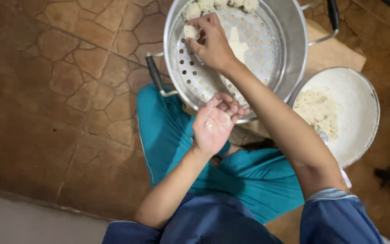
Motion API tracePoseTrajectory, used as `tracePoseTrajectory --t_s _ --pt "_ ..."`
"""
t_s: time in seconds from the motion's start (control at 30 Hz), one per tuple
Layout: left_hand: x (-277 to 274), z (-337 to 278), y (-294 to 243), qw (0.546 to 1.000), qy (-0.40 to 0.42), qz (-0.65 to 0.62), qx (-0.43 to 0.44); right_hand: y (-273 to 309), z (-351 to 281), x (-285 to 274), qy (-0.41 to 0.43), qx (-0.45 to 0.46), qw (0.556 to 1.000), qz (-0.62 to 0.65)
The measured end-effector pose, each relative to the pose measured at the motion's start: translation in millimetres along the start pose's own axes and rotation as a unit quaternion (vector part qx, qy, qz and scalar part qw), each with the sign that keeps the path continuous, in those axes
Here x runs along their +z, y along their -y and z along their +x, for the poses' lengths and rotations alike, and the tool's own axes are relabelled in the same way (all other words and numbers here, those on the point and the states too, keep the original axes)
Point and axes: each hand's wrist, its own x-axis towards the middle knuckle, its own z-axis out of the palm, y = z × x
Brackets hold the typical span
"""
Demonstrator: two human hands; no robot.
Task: Preparing dumplings by scooping filling from a bowl, shaping it by hand, and placing it into a steamer basket.
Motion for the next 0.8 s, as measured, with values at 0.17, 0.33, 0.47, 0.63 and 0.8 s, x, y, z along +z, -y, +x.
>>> tracePoseTrajectory --t_s 0.17,0.33,0.47,0.63,0.8 --pt "-2 3 1 1.000 0.009 -0.009 0.005 2 7 28 -0.039 -0.008 0.999 -0.016" --pt "-1 3 -1 1.000 0.002 -0.001 -0.008 9 8 35 -0.087 -0.005 0.996 0.022" --pt "1 4 -3 1.000 0.007 0.001 -0.009 10 9 28 -0.072 -0.008 0.997 -0.006" --pt "0 4 -4 1.000 0.007 -0.003 -0.017 6 6 20 -0.044 0.013 0.997 0.058" --pt "-5 3 -1 1.000 0.014 -0.001 -0.016 6 -1 22 -0.067 0.011 0.998 -0.010"
